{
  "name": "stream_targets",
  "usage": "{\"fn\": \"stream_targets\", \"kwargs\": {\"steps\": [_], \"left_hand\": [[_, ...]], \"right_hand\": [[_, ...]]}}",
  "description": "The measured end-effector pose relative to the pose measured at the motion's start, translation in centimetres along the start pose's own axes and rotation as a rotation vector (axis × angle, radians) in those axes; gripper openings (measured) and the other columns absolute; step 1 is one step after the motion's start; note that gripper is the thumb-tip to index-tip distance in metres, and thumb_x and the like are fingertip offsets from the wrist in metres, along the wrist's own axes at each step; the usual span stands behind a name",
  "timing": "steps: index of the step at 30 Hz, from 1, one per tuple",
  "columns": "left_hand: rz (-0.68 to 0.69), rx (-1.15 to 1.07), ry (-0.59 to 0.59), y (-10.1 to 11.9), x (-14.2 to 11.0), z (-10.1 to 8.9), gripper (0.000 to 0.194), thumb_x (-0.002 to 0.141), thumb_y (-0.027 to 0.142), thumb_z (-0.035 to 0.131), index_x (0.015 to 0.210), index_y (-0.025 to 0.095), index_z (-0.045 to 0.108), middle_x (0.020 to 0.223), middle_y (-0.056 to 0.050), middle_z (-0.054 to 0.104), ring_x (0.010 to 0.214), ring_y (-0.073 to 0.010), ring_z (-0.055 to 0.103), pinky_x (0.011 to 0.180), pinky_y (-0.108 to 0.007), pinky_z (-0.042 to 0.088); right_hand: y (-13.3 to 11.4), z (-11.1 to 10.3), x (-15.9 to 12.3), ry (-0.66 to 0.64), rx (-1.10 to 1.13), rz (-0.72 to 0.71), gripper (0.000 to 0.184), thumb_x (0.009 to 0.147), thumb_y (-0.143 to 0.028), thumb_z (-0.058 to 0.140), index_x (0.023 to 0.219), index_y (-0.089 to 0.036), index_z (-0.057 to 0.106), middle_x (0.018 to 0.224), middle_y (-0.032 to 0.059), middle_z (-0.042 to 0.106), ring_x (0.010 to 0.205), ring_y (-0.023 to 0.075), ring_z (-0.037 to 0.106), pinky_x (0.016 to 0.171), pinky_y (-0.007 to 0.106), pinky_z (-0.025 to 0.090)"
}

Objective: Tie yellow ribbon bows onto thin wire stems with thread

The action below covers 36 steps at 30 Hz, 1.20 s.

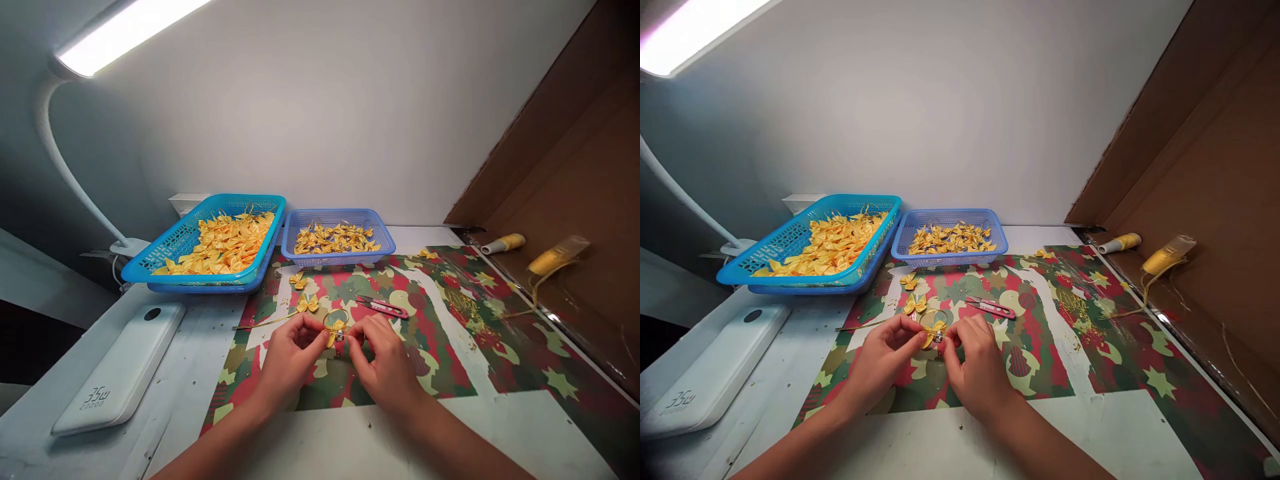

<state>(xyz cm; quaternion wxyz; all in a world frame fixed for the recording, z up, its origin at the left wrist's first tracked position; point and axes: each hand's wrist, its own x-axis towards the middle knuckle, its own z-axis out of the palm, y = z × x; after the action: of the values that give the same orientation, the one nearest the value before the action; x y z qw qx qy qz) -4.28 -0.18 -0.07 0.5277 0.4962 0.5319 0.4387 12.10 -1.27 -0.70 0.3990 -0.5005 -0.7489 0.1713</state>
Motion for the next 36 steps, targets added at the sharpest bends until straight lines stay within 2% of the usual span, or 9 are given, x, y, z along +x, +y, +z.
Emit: {"fn": "stream_targets", "kwargs": {"steps": [8, 15, 20, 24, 27, 31, 34, 36], "left_hand": [[0.052, 0.086, 0.048, -0.3, -0.2, 0.1, 0.017, 0.074, 0.03, 0.067, 0.068, 0.016, 0.06, 0.064, 0.0, 0.062, 0.057, -0.0121, 0.056, 0.053, -0.02, 0.044], [0.103, 0.198, 0.045, -0.5, -0.3, 0.1, 0.017, 0.076, 0.031, 0.065, 0.07, 0.016, 0.062, 0.067, -0.001, 0.064, 0.061, -0.0133, 0.057, 0.055, -0.021, 0.045], [0.098, 0.215, 0.06, -0.1, -0.3, 0.2, 0.016, 0.076, 0.03, 0.064, 0.067, 0.016, 0.063, 0.066, -0.001, 0.064, 0.06, -0.0135, 0.057, 0.054, -0.021, 0.045], [0.077, 0.178, 0.068, 0.0, -0.2, 0.2, 0.016, 0.074, 0.031, 0.066, 0.068, 0.016, 0.062, 0.066, -0.001, 0.065, 0.059, -0.0136, 0.058, 0.051, -0.021, 0.045], [0.077, 0.132, 0.087, -0.2, 0.0, 0.1, 0.018, 0.074, 0.031, 0.067, 0.067, 0.016, 0.061, 0.064, -0.001, 0.064, 0.059, -0.0135, 0.058, 0.054, -0.021, 0.046], [0.069, 0.073, 0.085, -0.4, 0.0, 0.0, 0.018, 0.075, 0.031, 0.067, 0.069, 0.016, 0.06, 0.066, -0.001, 0.065, 0.062, -0.0144, 0.061, 0.057, -0.022, 0.047], [0.077, 0.064, 0.084, -0.4, -0.1, 0.0, 0.018, 0.076, 0.031, 0.067, 0.069, 0.016, 0.06, 0.066, 0.0, 0.065, 0.061, -0.0137, 0.061, 0.057, -0.021, 0.047], [0.087, 0.059, 0.091, -0.3, -0.1, 0.0, 0.017, 0.076, 0.03, 0.067, 0.069, 0.016, 0.06, 0.065, 0.0, 0.064, 0.06, -0.0129, 0.06, 0.056, -0.021, 0.047]], "right_hand": [[-0.2, 0.8, -0.5, 0.023, -0.076, -0.004, 0.014, 0.082, -0.009, 0.049, 0.073, -0.02, 0.053, 0.069, 0.0021, 0.059, 0.07, 0.0187, 0.051, 0.065, 0.032, 0.037], [-0.4, 0.9, -0.7, -0.022, -0.082, 0.068, 0.014, 0.082, -0.011, 0.049, 0.073, -0.019, 0.056, 0.07, 0.002, 0.064, 0.07, 0.0187, 0.055, 0.071, 0.034, 0.036], [-0.7, 1.0, -0.7, -0.046, -0.024, 0.159, 0.014, 0.08, -0.013, 0.052, 0.069, -0.02, 0.057, 0.065, 0.001, 0.064, 0.063, 0.0173, 0.054, 0.068, 0.033, 0.039], [-0.9, 0.8, -0.3, -0.048, 0.196, 0.283, 0.015, 0.08, -0.016, 0.054, 0.066, -0.02, 0.056, 0.068, 0.0017, 0.063, 0.067, 0.0177, 0.056, 0.064, 0.03, 0.043], [-1.0, 0.4, 0.0, 0.031, 0.434, 0.274, 0.013, 0.082, -0.021, 0.056, 0.069, -0.02, 0.057, 0.083, 0.0043, 0.062, 0.081, 0.0183, 0.059, 0.069, 0.029, 0.047], [-1.0, -0.1, 0.2, 0.167, 0.66, 0.246, 0.012, 0.088, -0.027, 0.054, 0.077, -0.021, 0.057, 0.084, 0.0025, 0.057, 0.085, 0.0159, 0.056, 0.072, 0.026, 0.048], [-1.1, -0.1, -0.1, 0.113, 0.759, 0.251, 0.013, 0.089, -0.03, 0.053, 0.08, -0.021, 0.056, 0.081, 0.0012, 0.057, 0.078, 0.0141, 0.056, 0.069, 0.025, 0.048], [-1.3, 0.2, -0.4, 0.046, 0.743, 0.286, 0.014, 0.089, -0.031, 0.054, 0.079, -0.021, 0.057, 0.077, 0.0009, 0.059, 0.072, 0.0138, 0.056, 0.066, 0.025, 0.048]]}}
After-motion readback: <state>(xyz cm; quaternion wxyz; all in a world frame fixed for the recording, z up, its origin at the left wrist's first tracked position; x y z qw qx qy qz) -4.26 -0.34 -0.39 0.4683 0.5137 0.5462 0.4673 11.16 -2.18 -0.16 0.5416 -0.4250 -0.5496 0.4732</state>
